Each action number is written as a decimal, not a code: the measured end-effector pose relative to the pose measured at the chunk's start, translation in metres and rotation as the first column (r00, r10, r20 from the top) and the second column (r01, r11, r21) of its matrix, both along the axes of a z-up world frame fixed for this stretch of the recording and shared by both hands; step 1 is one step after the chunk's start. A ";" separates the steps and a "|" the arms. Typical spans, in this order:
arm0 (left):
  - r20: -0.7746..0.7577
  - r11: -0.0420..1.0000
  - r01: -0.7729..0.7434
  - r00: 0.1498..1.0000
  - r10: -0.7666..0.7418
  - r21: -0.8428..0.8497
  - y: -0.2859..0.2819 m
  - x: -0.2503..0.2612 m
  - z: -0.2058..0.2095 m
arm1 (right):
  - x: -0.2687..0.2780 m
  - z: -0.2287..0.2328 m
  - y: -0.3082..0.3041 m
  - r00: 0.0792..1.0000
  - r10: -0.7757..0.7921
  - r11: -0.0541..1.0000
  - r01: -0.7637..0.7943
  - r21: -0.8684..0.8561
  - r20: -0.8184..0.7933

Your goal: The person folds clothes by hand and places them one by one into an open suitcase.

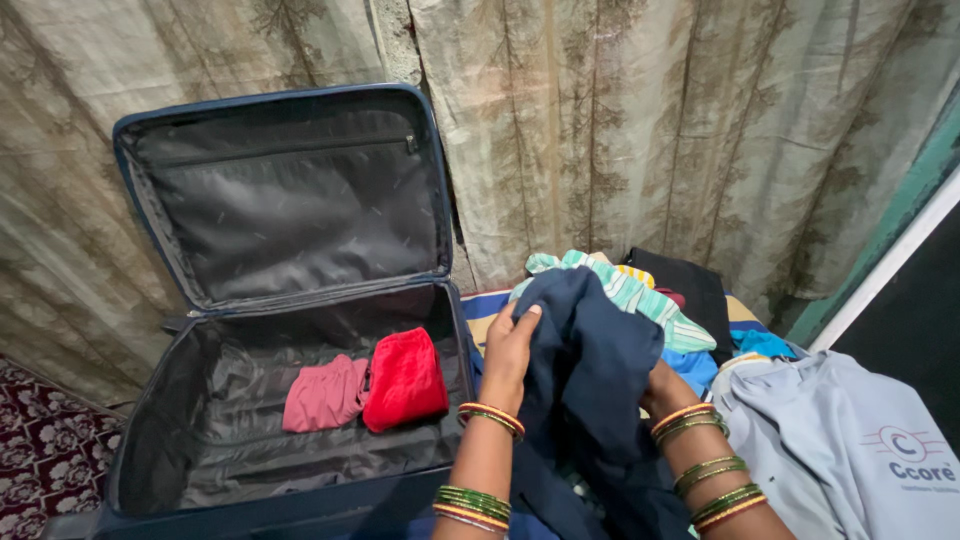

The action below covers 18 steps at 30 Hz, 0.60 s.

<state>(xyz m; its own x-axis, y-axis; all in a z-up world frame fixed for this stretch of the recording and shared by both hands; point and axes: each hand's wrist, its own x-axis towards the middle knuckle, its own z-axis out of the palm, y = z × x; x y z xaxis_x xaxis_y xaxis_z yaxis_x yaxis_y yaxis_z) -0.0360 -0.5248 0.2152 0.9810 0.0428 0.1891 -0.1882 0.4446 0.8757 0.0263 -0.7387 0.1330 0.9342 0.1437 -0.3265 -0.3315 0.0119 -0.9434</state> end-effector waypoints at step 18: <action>-0.068 0.982 0.148 0.988 -0.141 0.115 -0.006 -0.014 0.002 | 0.014 0.025 -0.011 0.997 -0.067 0.998 0.067 0.020 0.031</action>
